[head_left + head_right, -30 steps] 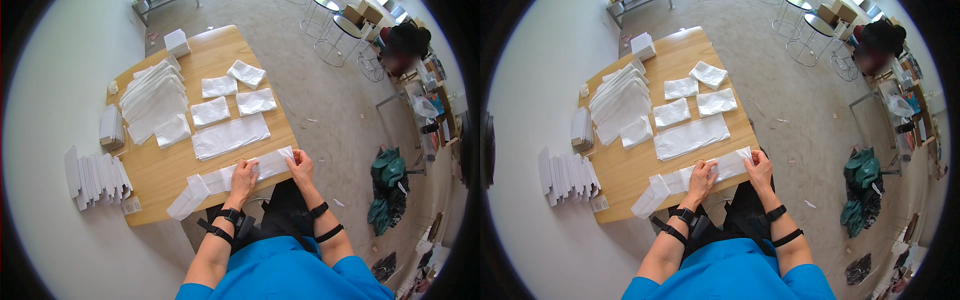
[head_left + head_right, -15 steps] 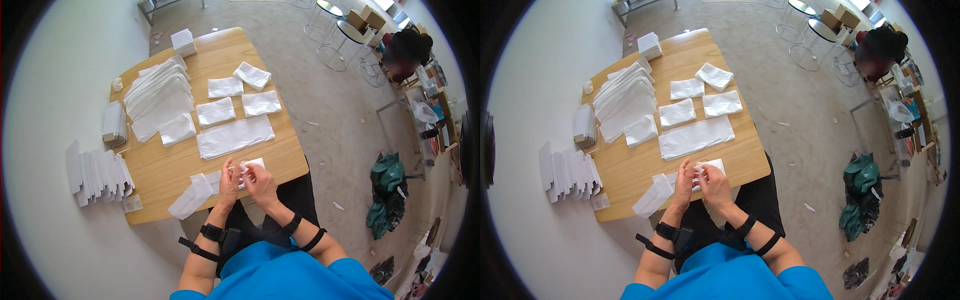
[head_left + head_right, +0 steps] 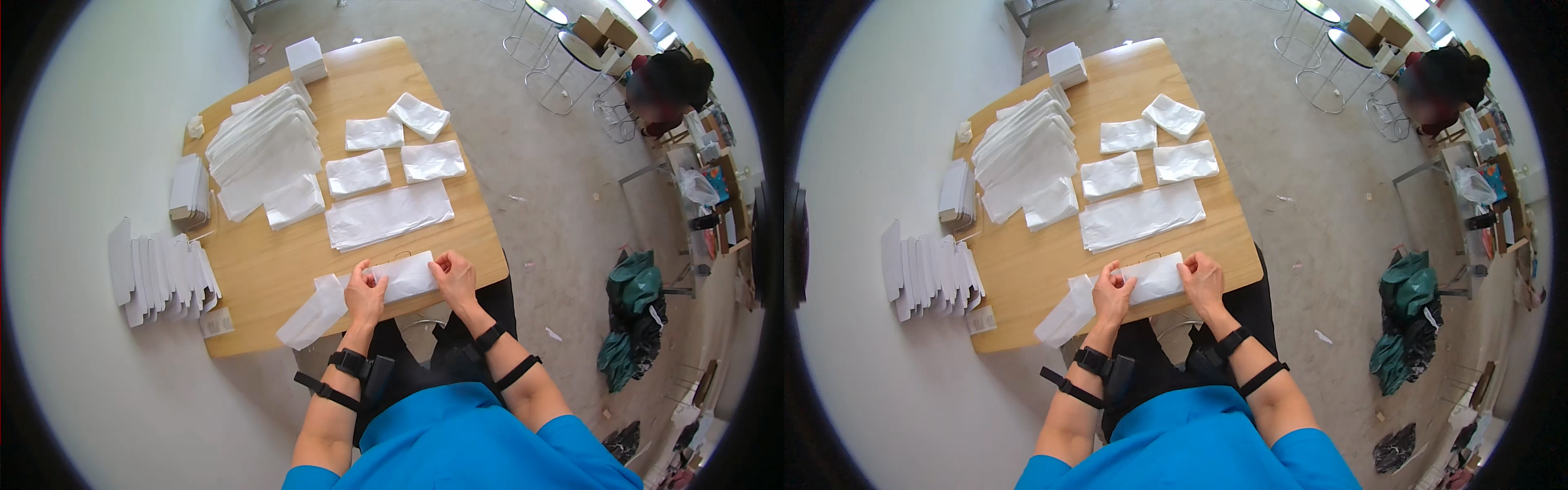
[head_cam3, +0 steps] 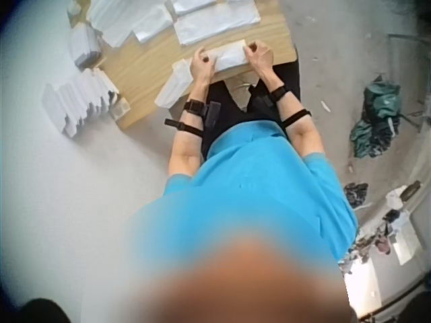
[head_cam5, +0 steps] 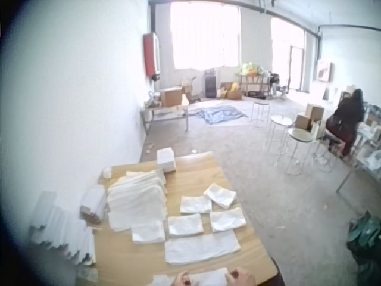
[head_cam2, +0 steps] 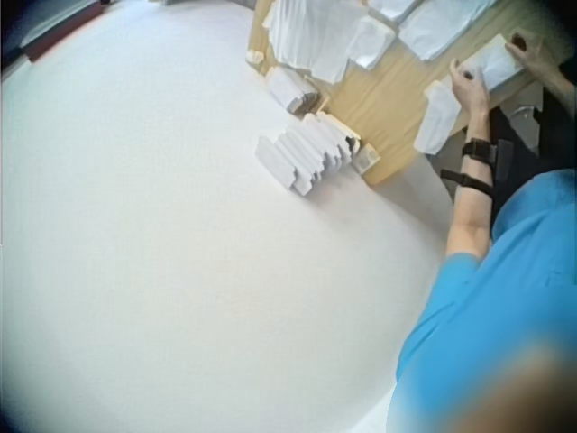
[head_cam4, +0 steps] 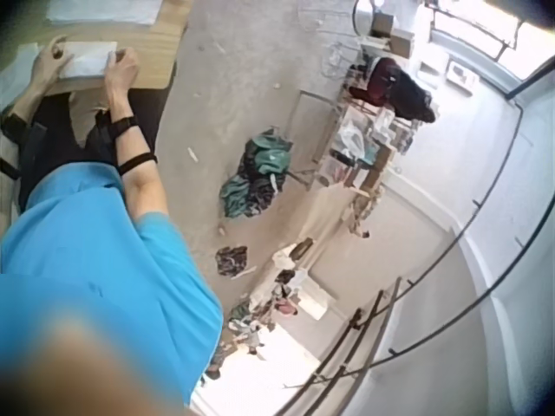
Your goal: Folding white rectangular sheets and stacking them on a table.
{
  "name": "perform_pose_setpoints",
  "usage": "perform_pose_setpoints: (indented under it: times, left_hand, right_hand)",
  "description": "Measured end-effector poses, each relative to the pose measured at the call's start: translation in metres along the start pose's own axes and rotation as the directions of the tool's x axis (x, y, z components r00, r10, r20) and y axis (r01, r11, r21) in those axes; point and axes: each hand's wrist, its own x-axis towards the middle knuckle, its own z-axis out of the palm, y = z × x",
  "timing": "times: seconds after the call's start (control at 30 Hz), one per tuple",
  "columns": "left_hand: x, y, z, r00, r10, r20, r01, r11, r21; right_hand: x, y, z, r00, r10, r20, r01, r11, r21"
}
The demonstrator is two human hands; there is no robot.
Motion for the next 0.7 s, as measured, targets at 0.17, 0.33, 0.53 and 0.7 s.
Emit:
perform_pose_setpoints:
  times: [0.17,0.33,0.53,0.7]
  left_hand:
    - [0.01,-0.007,-0.004,0.999,0.032,0.041,-0.033,0.999,0.02]
    - [0.013,-0.01,-0.006,0.996,0.051,0.07,-0.052,0.998,0.023]
    - [0.01,-0.008,-0.003,0.992,0.113,0.049,-0.113,0.994,0.005]
    - [0.009,-0.009,-0.001,0.978,0.207,0.018,-0.208,0.977,0.047]
  right_hand:
    - [0.005,0.008,0.005,0.997,0.059,0.049,-0.056,0.997,-0.057]
    - [0.006,0.004,0.004,0.993,0.097,0.073,-0.093,0.994,-0.063]
    - [0.007,0.006,0.005,0.996,0.068,0.06,-0.063,0.995,-0.077]
    - [0.007,0.01,0.009,1.0,0.007,0.031,-0.005,0.997,-0.073]
